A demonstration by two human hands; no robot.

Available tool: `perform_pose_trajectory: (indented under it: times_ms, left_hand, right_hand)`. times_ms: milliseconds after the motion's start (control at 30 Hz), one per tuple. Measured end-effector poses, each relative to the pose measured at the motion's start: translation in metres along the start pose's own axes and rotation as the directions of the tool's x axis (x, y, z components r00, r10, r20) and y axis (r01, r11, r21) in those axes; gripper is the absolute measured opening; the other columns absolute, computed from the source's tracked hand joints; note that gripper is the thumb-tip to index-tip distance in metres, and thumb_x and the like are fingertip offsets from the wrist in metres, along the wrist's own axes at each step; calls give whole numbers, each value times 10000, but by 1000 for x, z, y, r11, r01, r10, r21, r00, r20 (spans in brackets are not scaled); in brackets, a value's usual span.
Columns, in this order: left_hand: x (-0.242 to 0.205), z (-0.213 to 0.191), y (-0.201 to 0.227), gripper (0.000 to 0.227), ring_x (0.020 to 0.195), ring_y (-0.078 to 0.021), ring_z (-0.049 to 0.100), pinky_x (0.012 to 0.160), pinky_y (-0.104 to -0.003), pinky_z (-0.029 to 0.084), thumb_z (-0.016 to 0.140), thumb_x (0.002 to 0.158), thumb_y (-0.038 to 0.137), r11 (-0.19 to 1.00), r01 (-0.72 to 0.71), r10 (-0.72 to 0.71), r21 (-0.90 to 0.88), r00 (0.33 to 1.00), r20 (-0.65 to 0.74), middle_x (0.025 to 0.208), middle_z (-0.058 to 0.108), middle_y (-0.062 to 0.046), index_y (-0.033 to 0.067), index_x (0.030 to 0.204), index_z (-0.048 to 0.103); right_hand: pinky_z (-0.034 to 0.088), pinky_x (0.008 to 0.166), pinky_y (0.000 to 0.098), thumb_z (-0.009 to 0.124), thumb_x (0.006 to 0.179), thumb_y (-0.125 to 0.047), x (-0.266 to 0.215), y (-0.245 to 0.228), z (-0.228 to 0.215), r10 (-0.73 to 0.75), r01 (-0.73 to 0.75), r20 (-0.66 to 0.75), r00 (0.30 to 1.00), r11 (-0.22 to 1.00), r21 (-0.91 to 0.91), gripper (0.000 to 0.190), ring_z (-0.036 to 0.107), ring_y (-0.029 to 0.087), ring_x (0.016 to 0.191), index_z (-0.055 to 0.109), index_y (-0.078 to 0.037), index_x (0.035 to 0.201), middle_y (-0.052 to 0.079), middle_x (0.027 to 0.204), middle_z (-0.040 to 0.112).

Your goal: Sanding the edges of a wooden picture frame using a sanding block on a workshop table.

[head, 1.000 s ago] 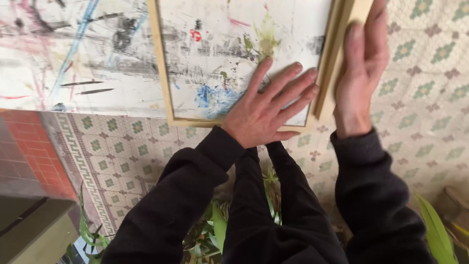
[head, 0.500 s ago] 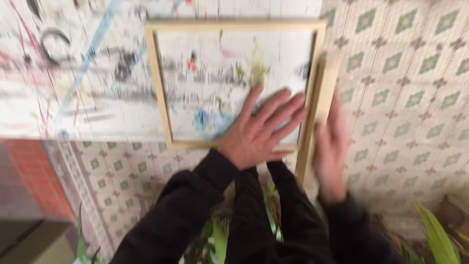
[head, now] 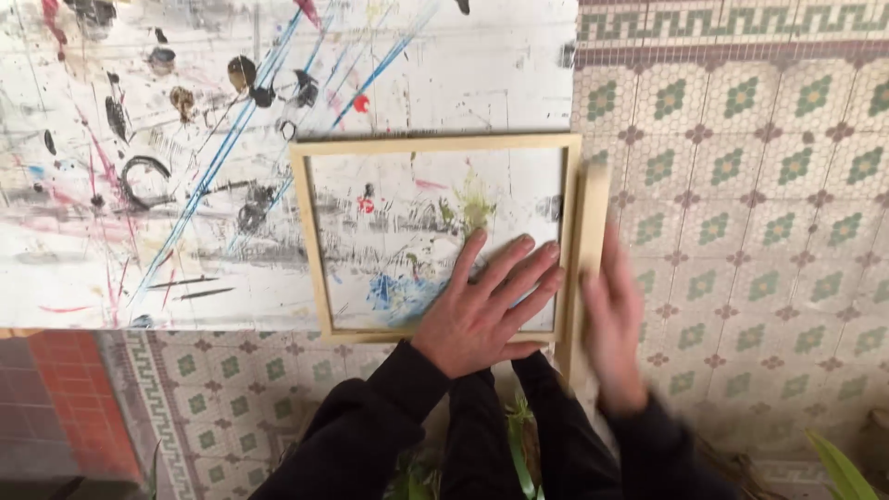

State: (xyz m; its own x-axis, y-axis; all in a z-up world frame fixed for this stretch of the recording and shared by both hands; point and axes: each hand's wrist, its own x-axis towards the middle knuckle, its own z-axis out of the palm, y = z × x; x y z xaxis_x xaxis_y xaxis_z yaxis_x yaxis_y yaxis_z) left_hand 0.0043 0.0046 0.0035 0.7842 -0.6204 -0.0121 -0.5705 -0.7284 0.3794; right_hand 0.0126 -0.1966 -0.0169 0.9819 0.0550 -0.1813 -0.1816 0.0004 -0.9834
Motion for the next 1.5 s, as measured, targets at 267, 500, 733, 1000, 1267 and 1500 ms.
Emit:
perform_pose_trajectory:
  times_ms: [267,500,733,1000,1267,1500]
  left_hand:
    - [3,3,-1,1066,1599,-306,222,1286,-669,154,613,849,769,1000,-7,7,19,1000,-8,1728,232,-104,111,1641,335]
    - [-1,0,0,1078,1613,-303,191,1299,-670,145,614,876,792,999,-8,8,46,1000,1,1739,208,-105,109,1657,322]
    - [2,0,-4,1108,1603,-300,188,1289,-666,135,620,827,796,999,1,-2,51,1000,18,1733,219,-94,120,1655,331]
    - [-4,1,2,1076,1616,-287,183,1308,-653,131,594,906,806,997,-10,10,73,1000,2,1743,234,-97,82,1663,348]
    - [-2,7,0,1059,1599,-299,199,1281,-666,125,569,906,810,1000,-15,15,-2,1000,-26,1721,258,-117,69,1638,377]
    - [-4,10,1,1003,1616,-283,194,1314,-663,123,585,952,776,999,5,-4,37,999,-50,1733,252,-107,66,1631,384]
  right_hand:
    - [250,1318,413,493,1098,-174,-9,2,-7,4,-4,17,1000,1000,22,659,290,291,1605,223,72,1646,214,1736,267]
    - [269,1376,404,465,1147,-167,74,-25,9,-30,30,34,999,1000,7,630,259,272,1656,184,49,1668,203,1763,230]
    - [274,1330,421,443,1120,-156,-12,-6,1,-22,27,36,999,990,-138,619,300,286,1624,217,61,1653,222,1737,279]
    - [396,984,426,437,1131,-205,40,-33,12,-119,132,58,991,891,-434,578,398,273,1162,253,48,1618,234,1710,309]
    - [355,1308,505,441,1167,-124,32,-12,6,-232,259,126,965,741,-619,519,302,397,1610,303,10,1648,279,1716,290]
    - [255,1321,509,429,1112,-108,-62,-19,11,-145,155,62,988,831,-534,550,277,383,1611,291,63,1616,263,1693,298]
